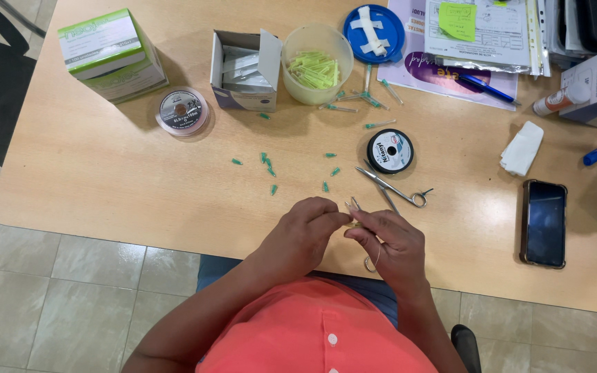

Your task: The person assembles small medical components on a table, using scissors and forceps to thread and cut a clear filament. They handle green plastic caps and syringe barrels, repeatedly threading the filament through the caps and trimming excess length. The workspace contains boxes, a spool of filament, and scattered components.

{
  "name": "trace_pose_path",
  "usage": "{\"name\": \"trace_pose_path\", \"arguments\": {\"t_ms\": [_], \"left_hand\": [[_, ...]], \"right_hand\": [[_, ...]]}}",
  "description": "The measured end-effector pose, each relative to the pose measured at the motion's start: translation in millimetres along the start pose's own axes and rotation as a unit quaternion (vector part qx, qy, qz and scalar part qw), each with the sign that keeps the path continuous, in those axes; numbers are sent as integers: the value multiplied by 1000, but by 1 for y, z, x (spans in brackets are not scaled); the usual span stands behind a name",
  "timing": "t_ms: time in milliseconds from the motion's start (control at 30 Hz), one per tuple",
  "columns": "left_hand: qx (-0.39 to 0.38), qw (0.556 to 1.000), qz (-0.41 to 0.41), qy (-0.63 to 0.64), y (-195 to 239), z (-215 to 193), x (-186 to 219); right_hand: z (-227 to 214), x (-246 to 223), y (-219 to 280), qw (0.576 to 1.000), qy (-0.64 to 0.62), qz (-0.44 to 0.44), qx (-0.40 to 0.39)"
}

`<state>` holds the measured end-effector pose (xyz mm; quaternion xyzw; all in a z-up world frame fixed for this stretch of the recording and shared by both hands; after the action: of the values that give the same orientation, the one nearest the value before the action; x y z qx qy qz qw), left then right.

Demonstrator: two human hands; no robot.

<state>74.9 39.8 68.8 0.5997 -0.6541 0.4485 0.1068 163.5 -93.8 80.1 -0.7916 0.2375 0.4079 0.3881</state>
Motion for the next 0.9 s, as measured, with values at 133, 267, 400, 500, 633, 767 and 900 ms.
{"name": "trace_pose_path", "arguments": {"t_ms": [133,267,400,500,633,767,900], "left_hand": [[-2,997,-42,60,3,-2,-6],[-42,942,-214,255,8,8,-26],[-66,801,-388,452,27,44,-50],[-66,758,-424,492,26,48,-52],[-79,778,-435,446,23,42,-51],[-96,833,-407,363,21,41,-59],[-109,824,-426,357,19,40,-58]], "right_hand": [[0,0,-2,1000,-4,5,2],[0,0,-1,1000,-6,11,-3],[10,-15,-5,998,47,-17,-31],[13,-8,0,997,63,-35,-33],[14,-7,4,990,111,-46,-67],[16,-1,9,989,109,-31,-91],[14,0,10,989,97,42,-100]]}}
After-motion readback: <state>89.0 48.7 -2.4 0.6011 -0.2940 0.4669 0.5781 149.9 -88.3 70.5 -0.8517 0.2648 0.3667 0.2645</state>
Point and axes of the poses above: each hand's wrist, its own y-axis away from the middle knuckle, its own z-axis out of the palm, x = y × z, the point moved 7 cm from there along -y, towards the middle knuckle, and after that the axes turned 4 degrees about -y, right-handed, at the moved point
